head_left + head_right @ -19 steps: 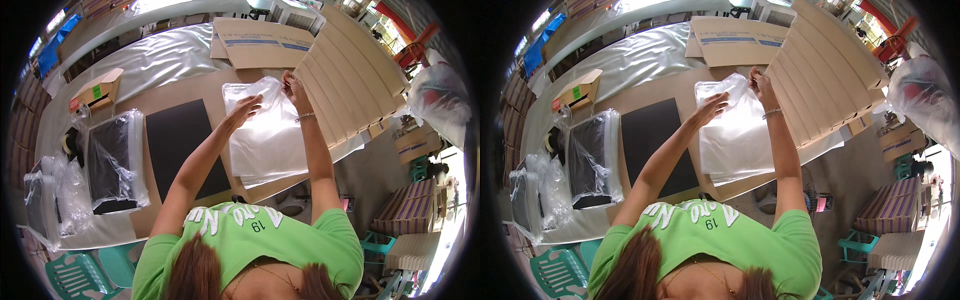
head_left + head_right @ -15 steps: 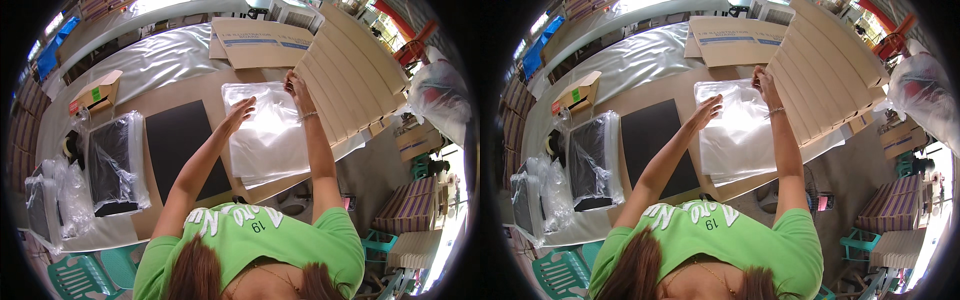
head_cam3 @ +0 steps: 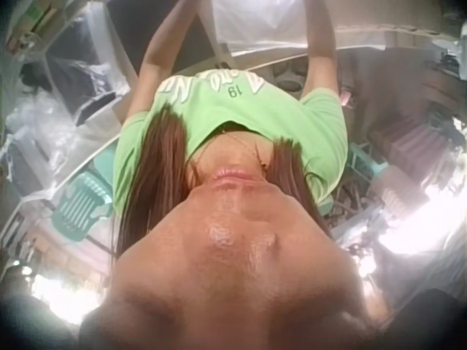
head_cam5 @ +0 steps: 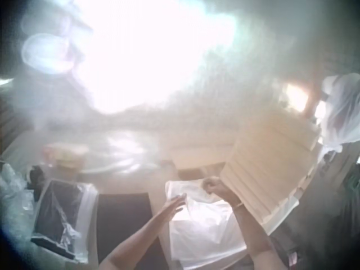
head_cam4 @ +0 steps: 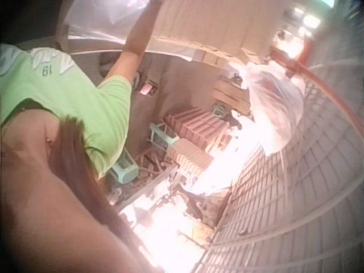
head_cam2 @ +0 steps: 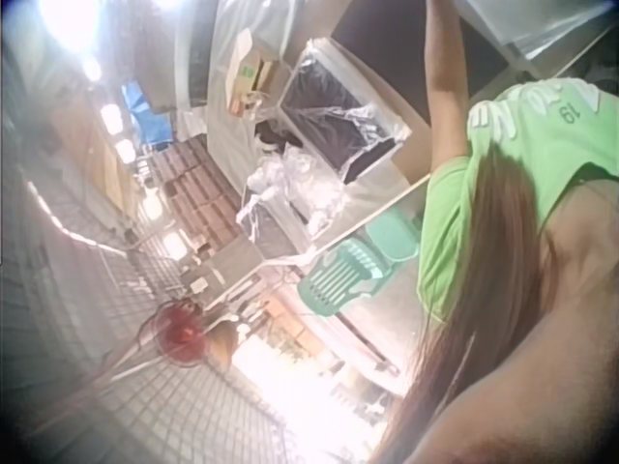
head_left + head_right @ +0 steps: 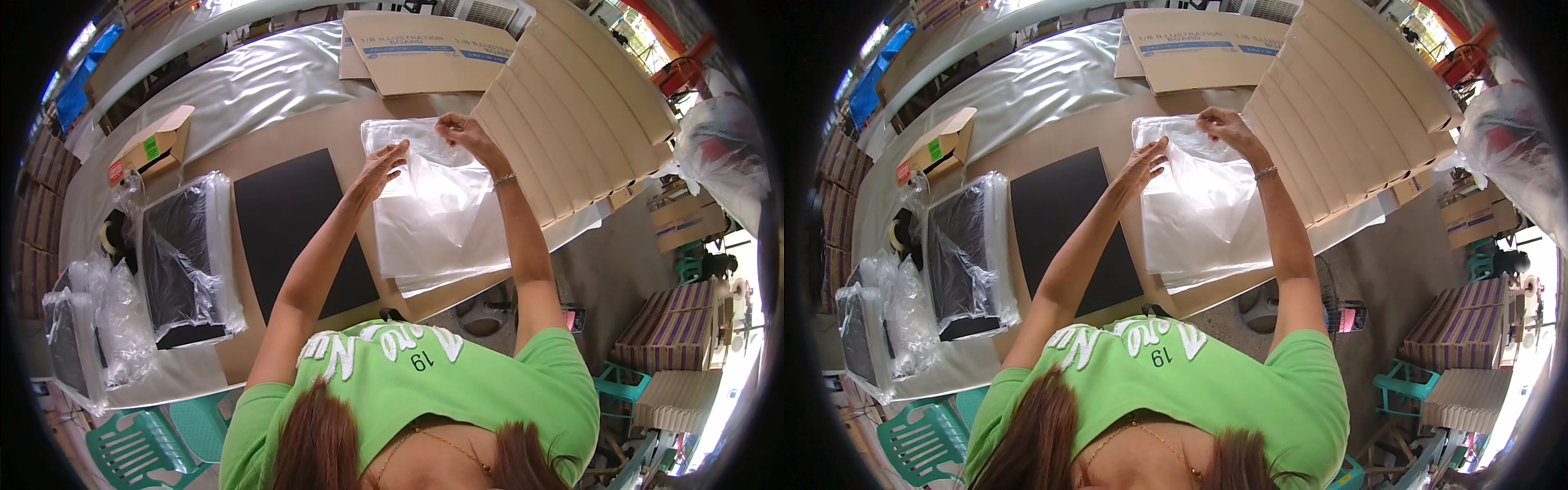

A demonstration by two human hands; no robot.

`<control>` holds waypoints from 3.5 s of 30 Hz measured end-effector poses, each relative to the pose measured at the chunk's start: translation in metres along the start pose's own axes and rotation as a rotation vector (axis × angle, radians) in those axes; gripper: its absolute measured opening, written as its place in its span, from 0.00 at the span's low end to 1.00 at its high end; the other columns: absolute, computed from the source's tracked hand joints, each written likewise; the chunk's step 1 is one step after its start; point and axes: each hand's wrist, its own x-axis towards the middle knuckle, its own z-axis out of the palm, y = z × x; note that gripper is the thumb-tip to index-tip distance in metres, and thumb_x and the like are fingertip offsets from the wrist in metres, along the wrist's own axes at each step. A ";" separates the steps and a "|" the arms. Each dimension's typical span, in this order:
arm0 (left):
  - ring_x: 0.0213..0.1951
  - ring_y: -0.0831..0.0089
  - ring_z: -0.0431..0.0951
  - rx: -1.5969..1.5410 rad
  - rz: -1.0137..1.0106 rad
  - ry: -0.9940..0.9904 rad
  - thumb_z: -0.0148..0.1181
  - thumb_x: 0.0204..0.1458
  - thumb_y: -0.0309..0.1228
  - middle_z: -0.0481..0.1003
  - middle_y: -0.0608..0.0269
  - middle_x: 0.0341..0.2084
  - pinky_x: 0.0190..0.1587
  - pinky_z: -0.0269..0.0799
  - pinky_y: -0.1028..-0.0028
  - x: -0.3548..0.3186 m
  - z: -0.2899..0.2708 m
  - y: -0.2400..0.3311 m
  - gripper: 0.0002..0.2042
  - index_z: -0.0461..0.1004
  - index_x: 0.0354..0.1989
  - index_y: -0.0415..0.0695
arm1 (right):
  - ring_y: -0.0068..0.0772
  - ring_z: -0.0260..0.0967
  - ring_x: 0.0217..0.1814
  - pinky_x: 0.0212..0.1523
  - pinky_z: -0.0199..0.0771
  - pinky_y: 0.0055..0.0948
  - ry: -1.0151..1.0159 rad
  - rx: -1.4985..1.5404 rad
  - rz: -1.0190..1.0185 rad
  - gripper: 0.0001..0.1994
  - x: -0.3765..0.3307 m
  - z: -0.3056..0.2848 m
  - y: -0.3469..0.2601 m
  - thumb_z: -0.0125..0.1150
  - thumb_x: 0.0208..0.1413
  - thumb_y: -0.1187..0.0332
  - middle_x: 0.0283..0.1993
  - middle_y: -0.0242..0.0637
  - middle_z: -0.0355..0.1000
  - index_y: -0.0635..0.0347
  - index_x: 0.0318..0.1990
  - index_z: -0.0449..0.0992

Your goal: The person inserts black rectangular boards into clear plastic sleeves and then places the sleeved items into a larger plastic bag.

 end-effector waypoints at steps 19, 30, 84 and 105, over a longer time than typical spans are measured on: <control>0.20 0.76 0.72 0.730 0.035 0.429 0.61 0.46 0.41 0.74 0.62 0.19 0.24 0.67 0.76 0.012 -0.071 -0.040 0.16 0.71 0.32 0.38 | 0.20 0.64 0.22 0.22 0.64 0.19 0.922 0.056 -0.377 0.04 -0.036 -0.114 0.003 0.57 0.49 0.78 0.28 0.32 0.70 0.59 0.32 0.72; 0.24 0.62 0.79 -0.180 -0.039 0.479 0.43 0.56 0.26 0.75 0.48 0.27 0.26 0.79 0.70 0.104 -0.137 -0.010 0.09 0.63 0.38 0.30 | 0.22 0.63 0.22 0.21 0.65 0.20 1.656 -0.636 -0.687 0.11 -0.243 -0.131 -0.093 0.60 0.54 0.68 0.25 0.37 0.69 0.70 0.35 0.71; 0.23 0.92 0.61 0.204 0.723 0.628 0.57 0.54 0.33 0.67 0.80 0.20 0.25 0.53 0.86 -0.311 -0.032 0.121 0.07 0.72 0.25 0.47 | 0.43 0.65 0.54 0.54 0.61 0.44 0.541 -0.883 0.060 0.17 -0.057 0.050 0.069 0.59 0.52 0.63 0.51 0.45 0.67 0.51 0.49 0.72; 0.28 0.84 0.66 0.503 0.757 0.516 0.57 0.54 0.38 0.72 0.72 0.25 0.34 0.63 0.82 -0.332 -0.016 0.141 0.13 0.75 0.40 0.42 | 0.06 0.52 0.22 0.21 0.49 0.11 -0.063 0.453 -0.300 0.07 -0.100 0.221 -0.167 0.58 0.56 0.67 0.22 0.18 0.64 0.63 0.34 0.74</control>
